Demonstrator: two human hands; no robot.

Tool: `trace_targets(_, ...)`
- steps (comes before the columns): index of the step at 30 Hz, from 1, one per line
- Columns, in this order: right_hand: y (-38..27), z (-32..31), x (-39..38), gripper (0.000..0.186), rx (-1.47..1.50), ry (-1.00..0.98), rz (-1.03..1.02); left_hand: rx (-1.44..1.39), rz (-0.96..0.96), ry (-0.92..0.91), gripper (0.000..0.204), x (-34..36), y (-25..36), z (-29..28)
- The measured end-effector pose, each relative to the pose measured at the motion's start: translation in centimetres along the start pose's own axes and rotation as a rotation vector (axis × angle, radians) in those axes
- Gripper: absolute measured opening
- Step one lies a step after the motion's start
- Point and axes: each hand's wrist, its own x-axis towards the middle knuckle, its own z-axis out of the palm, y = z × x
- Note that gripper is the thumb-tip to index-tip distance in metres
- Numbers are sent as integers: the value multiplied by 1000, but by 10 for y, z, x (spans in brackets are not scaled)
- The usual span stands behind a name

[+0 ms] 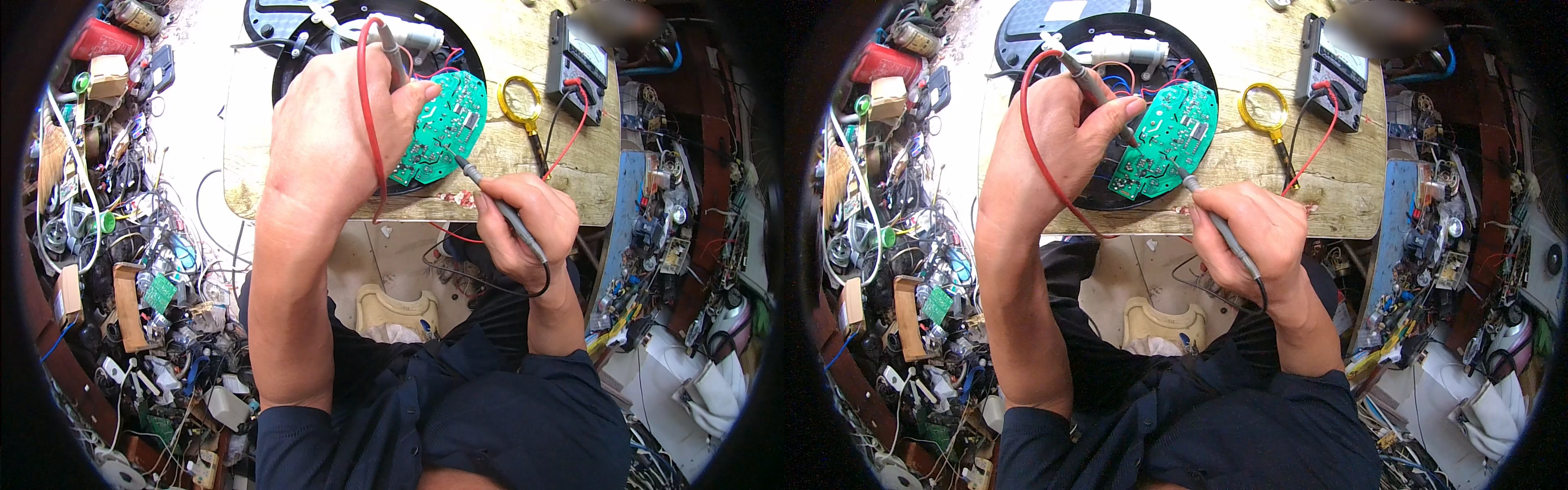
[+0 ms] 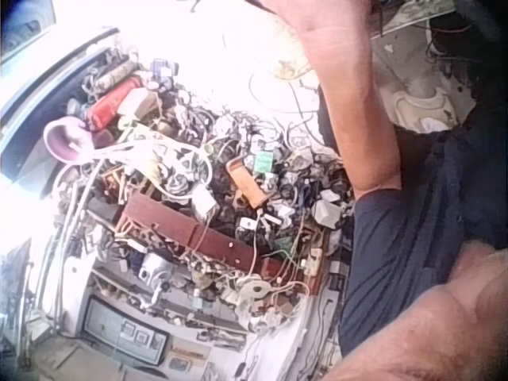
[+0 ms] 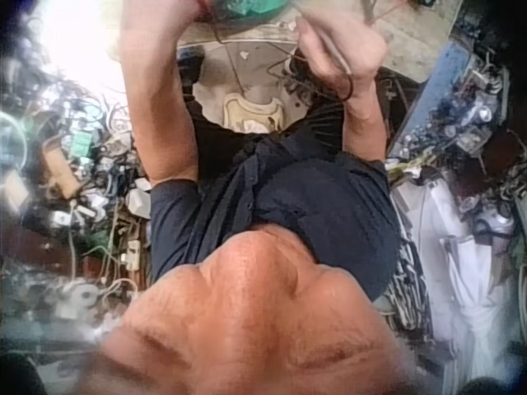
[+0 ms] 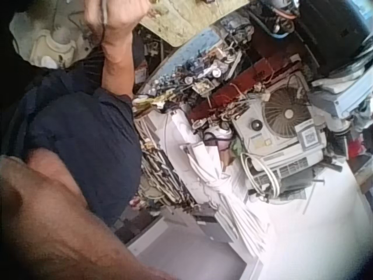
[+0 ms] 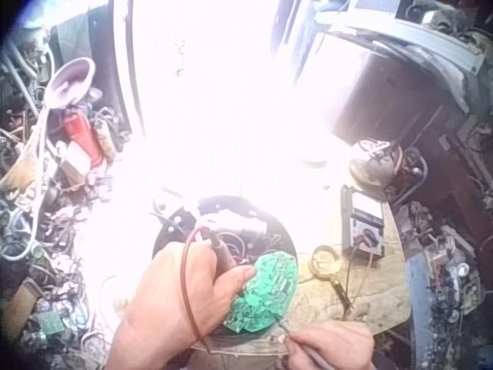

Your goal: The person uses a multimeter to test various points on a green circuit board. They hold the probes and touch different components on the board while seated on the floor in a cluttered workspace.

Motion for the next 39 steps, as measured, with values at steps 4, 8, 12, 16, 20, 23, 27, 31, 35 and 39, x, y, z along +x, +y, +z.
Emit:
trace_targets(4, 0, 0, 0, 24, 2, -4, 3, 5, 18, 9, 34, 0, 0, 1)
trace_targets(8, 0, -2, 0, 24, 2, -32, -1, 8, 12, -5, 35, 0, -1, 1)
trace_targets(12, 2, -1, -2, 25, 7, -24, -8, 9, -29, -25, 36, 1, 1, 0)
trace_targets(16, 1, -2, -2, 25, 7, -30, 10, 4, -38, -30, 35, 1, -1, 0)
trace_targets(20, 1, -1, -3, 25, -3, -28, 10, -13, 1, 16, 38, 1, -3, 3)
trace_targets(23, 2, -1, -3, 26, -3, -25, 10, -22, 7, 15, 38, 0, -3, 3)
trace_targets(27, 1, -2, -3, 26, -10, -32, 7, -26, 3, 23, 38, 0, -4, 3)
trace_targets(31, -1, -2, -2, 26, -18, -39, 12, -11, 15, 16, 37, 0, -6, 2)
trace_targets(35, -1, -3, -1, 27, -21, -25, -5, -17, -1, -2, 34, 0, -3, 1)
trace_targets(39, -1, -3, -2, 27, -24, -22, -8, -12, -3, 11, 38, 1, -3, 2)
